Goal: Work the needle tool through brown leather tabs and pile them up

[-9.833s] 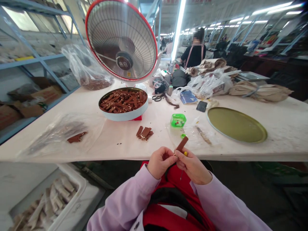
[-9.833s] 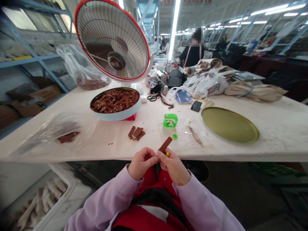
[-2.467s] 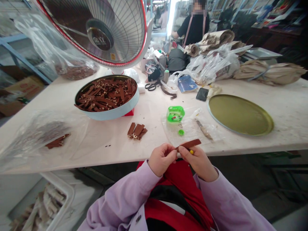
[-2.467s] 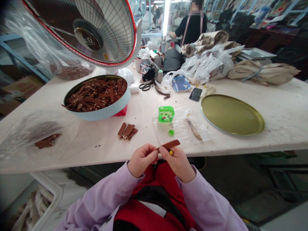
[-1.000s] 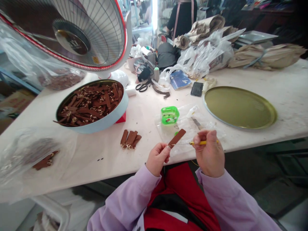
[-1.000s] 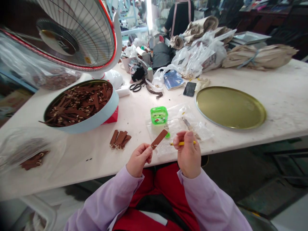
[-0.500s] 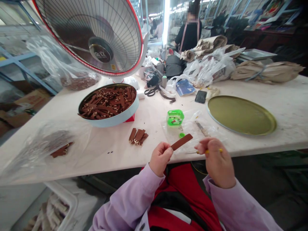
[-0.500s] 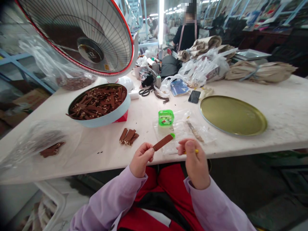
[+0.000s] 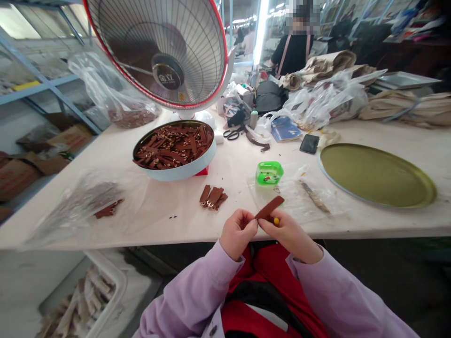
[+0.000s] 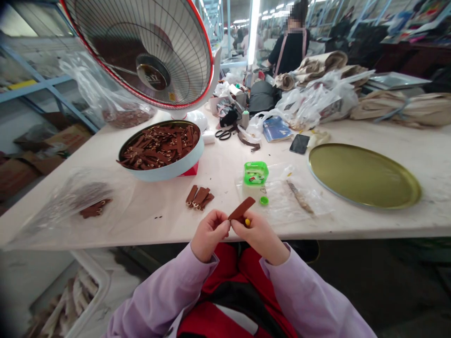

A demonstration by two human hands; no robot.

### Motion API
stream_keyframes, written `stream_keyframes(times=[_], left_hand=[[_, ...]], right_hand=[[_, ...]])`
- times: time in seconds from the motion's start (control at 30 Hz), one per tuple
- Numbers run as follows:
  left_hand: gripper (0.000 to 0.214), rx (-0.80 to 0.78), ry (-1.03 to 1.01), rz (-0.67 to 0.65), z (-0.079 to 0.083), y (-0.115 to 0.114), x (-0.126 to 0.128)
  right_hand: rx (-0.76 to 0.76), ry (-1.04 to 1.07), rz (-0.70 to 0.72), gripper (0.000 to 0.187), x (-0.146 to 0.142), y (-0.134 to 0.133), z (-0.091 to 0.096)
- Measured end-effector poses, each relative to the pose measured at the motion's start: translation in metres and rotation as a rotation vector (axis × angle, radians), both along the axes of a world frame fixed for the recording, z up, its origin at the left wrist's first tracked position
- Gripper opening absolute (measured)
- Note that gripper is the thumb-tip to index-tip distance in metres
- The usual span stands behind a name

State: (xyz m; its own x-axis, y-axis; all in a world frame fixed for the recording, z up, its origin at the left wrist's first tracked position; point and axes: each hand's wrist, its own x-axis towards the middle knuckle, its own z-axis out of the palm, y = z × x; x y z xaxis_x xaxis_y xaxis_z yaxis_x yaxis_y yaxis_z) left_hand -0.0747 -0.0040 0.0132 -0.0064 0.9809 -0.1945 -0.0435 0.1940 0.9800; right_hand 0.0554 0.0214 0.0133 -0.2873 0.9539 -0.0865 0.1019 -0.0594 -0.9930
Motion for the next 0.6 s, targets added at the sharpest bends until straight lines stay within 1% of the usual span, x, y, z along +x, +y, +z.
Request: stream_keyframes(times=[0.1, 0.17, 0.23, 0.3, 0.37, 0.43, 0.47, 0.5, 0.53, 0.57, 0.6], left_hand=[[0.008, 0.014, 0.116, -0.015, -0.009, 0.006, -0.008], [0.008, 0.027, 0.221, 0.012, -0.019, 0.017, -0.022], [0.008, 0.048, 0.407, 0.140, -0.032, 0.033, -0.044], [0.010, 0.031, 0.631, 0.287, -0.048, 0.048, -0.070], [0.012, -0.023, 0.767, 0.350, -0.062, 0.059, -0.094], [0.017, -0.047, 0.808, 0.364, -0.069, 0.065, -0.111], [0.018, -0.035, 0.819, 0.370, -0.068, 0.066, -0.118], [0.018, -0.004, 0.845, 0.367, -0.064, 0.068, -0.124], [0.018, 0.048, 0.886, 0.360, -0.055, 0.070, -0.130], [0.019, 0.124, 0.940, 0.353, -0.043, 0.074, -0.137], [0.020, 0.216, 1.016, 0.340, -0.027, 0.080, -0.145]], right_hand=[[-0.008, -0.059, 0.010, 0.010, -0.012, 0.006, -0.014], [-0.035, -0.034, 0.021, 0.010, -0.016, 0.010, -0.022], [-0.067, 0.036, 0.006, 0.023, -0.015, 0.014, -0.026], [-0.090, 0.080, -0.036, 0.038, -0.012, 0.018, -0.027], [-0.097, 0.055, -0.076, 0.042, -0.007, 0.021, -0.027], [-0.095, -0.009, -0.081, 0.040, -0.003, 0.024, -0.029], [-0.095, -0.039, -0.063, 0.039, -0.001, 0.026, -0.032], [-0.092, -0.069, -0.049, 0.039, 0.001, 0.027, -0.035], [-0.084, -0.094, -0.049, 0.039, 0.004, 0.029, -0.038], [-0.077, -0.116, -0.051, 0.039, 0.006, 0.031, -0.041], [-0.076, -0.135, -0.039, 0.039, 0.009, 0.034, -0.043]])
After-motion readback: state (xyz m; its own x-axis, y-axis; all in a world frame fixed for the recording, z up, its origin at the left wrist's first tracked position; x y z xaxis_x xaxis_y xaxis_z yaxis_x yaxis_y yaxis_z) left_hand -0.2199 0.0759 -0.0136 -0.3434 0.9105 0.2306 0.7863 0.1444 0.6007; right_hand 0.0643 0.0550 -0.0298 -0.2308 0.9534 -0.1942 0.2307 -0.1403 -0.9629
